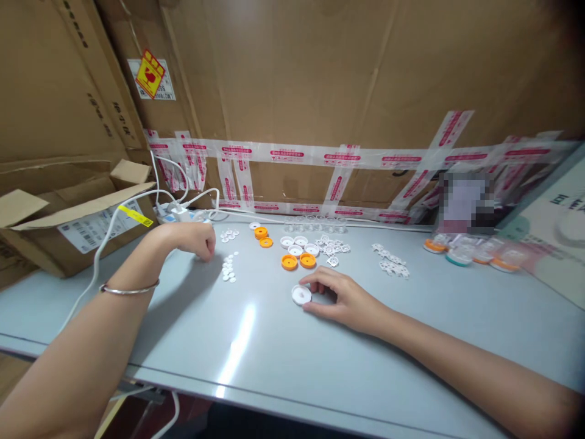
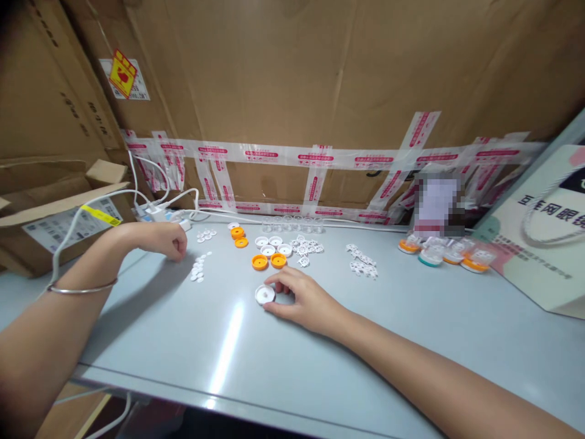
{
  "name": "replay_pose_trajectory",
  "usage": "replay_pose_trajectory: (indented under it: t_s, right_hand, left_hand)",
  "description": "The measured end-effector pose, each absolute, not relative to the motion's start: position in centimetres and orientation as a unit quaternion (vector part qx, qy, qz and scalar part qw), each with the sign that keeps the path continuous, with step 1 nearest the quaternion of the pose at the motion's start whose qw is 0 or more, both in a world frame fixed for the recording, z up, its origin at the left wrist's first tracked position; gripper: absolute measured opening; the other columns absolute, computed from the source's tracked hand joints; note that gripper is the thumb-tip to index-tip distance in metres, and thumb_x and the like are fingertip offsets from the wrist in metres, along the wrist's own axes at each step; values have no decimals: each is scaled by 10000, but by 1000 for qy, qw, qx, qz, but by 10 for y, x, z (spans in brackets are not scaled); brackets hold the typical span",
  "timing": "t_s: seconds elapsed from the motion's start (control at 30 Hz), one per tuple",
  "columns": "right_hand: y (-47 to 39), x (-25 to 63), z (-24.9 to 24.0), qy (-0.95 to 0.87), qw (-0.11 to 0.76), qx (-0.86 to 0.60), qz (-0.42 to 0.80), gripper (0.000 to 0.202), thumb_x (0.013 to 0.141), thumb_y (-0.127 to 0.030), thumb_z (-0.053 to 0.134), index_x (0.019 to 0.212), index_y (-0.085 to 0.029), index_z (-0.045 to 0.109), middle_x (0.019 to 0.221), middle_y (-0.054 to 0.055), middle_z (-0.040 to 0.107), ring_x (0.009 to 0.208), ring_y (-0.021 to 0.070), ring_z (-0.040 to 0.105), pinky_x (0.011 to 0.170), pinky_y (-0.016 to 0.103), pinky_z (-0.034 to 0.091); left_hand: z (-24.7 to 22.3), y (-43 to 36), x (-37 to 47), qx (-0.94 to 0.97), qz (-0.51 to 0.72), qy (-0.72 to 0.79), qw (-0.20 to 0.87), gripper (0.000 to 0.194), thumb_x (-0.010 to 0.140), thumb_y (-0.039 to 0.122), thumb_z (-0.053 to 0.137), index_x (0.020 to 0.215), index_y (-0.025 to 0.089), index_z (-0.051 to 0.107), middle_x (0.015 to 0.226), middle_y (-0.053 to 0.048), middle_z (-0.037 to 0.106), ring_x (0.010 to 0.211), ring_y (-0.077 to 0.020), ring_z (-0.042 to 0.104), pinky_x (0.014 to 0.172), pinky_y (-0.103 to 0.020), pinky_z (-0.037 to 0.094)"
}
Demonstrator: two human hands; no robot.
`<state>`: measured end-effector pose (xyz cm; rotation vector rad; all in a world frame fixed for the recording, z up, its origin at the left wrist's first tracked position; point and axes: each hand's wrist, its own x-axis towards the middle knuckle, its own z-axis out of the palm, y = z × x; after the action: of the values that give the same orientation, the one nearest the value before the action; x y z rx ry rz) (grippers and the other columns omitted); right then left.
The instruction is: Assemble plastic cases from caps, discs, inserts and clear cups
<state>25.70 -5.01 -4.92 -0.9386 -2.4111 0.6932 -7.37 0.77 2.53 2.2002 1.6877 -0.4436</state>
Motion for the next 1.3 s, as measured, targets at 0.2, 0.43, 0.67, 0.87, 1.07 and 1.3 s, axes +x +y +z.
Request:
replay_pose_trajectory:
  t_s: [0.2, 0.43, 0.67, 0.87, 1.07, 1.3]
  right_hand:
    - [-50, 257, -50, -870, 233, -348, 260, 255, 759, -291, 640, 996, -200, 612, 838, 21, 532, 770, 138, 519, 697, 254, 420]
    - [-47, 255, -54, -867, 232, -352, 264, 258, 741, -327, 661, 963, -200, 630, 825, 21, 532, 759, 142, 514, 689, 259, 418]
    - [-46, 255, -55, -869, 251, -338, 260, 237, 730, -300, 671, 940, -199, 627, 809, 16, 532, 750, 141, 519, 681, 257, 431]
    - [-45, 254, -54, -868, 247, -343, 259, 226, 730, -318, 672, 916, -195, 635, 799, 17, 531, 745, 144, 520, 666, 255, 431]
    - [-46, 255, -55, -865, 247, -346, 267, 236, 731, -334, 677, 927, -206, 647, 806, 17, 538, 752, 144, 523, 669, 253, 429]
    - [-46, 254, -55, -865, 241, -349, 269, 237, 727, -347, 685, 916, -207, 653, 806, 19, 537, 757, 146, 522, 673, 255, 433]
  left_hand:
    - [37, -9, -47, 818, -76, 555, 131, 151, 643, 198, 532, 704, 164, 666, 691, -8, 658, 632, -134, 570, 572, -202, 403]
    - [11, -38, 33, 907, 114, 322, 247, 101, 740, 149, 567, 790, 156, 655, 782, -10, 662, 728, -110, 587, 685, -197, 442]
    - [-8, -41, 56, 918, 149, 320, 179, 78, 743, 129, 603, 784, 140, 669, 769, -26, 664, 705, -119, 588, 650, -198, 426]
    - [-14, -41, 57, 927, 143, 300, 172, 77, 767, 155, 609, 799, 148, 678, 742, -20, 653, 687, -114, 577, 658, -204, 420]
    - [-15, -42, 57, 936, 142, 286, 148, 100, 798, 157, 586, 806, 155, 685, 731, -19, 646, 682, -116, 574, 667, -213, 417]
    - [-19, -42, 58, 924, 137, 307, 184, 96, 793, 160, 590, 814, 161, 683, 777, -20, 645, 705, -117, 578, 647, -202, 421]
